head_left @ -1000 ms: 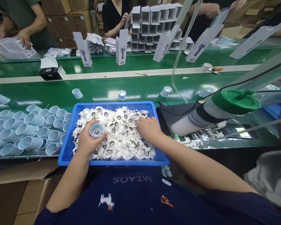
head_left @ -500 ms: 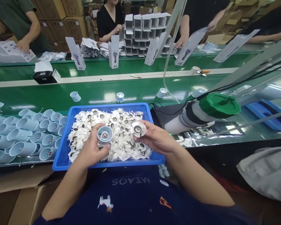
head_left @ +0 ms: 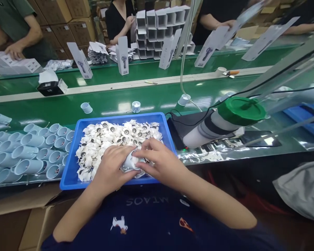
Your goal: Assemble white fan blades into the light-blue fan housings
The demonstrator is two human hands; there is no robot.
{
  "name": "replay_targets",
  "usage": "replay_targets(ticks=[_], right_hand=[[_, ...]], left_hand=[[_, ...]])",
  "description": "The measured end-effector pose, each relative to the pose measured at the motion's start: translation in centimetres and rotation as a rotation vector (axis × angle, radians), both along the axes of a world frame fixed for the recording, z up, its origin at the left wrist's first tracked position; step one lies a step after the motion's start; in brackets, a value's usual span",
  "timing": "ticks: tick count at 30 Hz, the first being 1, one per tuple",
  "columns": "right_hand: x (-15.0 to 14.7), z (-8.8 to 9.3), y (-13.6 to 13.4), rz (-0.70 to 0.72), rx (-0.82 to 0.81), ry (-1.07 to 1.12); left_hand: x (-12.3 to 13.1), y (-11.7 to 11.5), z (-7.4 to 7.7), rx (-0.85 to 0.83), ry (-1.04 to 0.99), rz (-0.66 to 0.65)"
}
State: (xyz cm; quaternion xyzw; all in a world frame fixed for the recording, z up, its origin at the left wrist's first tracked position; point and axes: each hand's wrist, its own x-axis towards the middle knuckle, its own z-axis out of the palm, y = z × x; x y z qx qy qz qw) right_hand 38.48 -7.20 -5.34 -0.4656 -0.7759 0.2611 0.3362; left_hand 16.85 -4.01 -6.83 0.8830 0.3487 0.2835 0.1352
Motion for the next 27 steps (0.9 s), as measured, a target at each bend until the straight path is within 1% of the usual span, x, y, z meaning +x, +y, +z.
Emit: replay_targets(ticks=[1, 3, 5, 7, 8, 10, 13, 15, 18, 20, 22, 23, 25, 27], right_hand=[[-0.3, 0.3, 0.1, -0.005, 0.045, -0.090], [-1.0, 0.5, 0.4, -0.017, 0.104, -0.171], [-1.5, 0.5, 1.0, -0.018, 0.118, -0.157], [-1.5, 0.4, 1.6, -0.006, 0.087, -0.120], [-1.4, 0.4, 1.8, -0.003, 0.072, -0.106], [-0.8, 0.5, 1.9, -0.003, 0.076, -0.077], [0.1, 0.5, 1.4, 0.004, 0.178, 0.057], [0.4, 0.3, 0.9, 0.031, 0.264, 0.106], [0.9, -0.2, 0.3, 0.038, 0.373, -0.013], [2.0, -0.5, -0.3, -0.012, 0.448, -0.029], [3.6, -0.6, -1.0, -0.105, 0.533, 0.058], [4.4, -0.7, -1.3, -0.156, 0.567, 0.108], [5.5, -0.7, -2.0, -0.237, 0.615, 0.194], [5.6, -0.9, -2.4, -0.236, 0.632, 0.242]], left_hand=[[0.1, -0.2, -0.1, 0.041, -0.017, -0.001], [0.3, -0.5, -0.1, 0.121, -0.057, 0.021], [0.5, -0.8, -0.1, 0.180, -0.092, 0.064], [0.6, -0.9, -0.1, 0.203, -0.108, 0.095], [0.7, -0.9, 0.0, 0.198, -0.107, 0.103], [0.6, -0.6, -0.1, 0.135, -0.089, 0.105], [0.2, 0.2, -0.3, -0.003, -0.084, 0.133], [-0.1, 0.6, -0.3, -0.052, -0.087, 0.134], [-0.6, 1.1, 0.3, -0.028, -0.063, 0.038], [-0.9, 1.9, 1.2, 0.014, -0.013, -0.002], [-1.0, 3.6, 2.3, -0.007, 0.111, 0.025], [-0.9, 4.9, 2.8, -0.048, 0.194, 0.072], [-0.2, 8.7, 3.6, -0.128, 0.327, 0.209], [1.0, 13.4, 3.8, -0.148, 0.379, 0.352]])
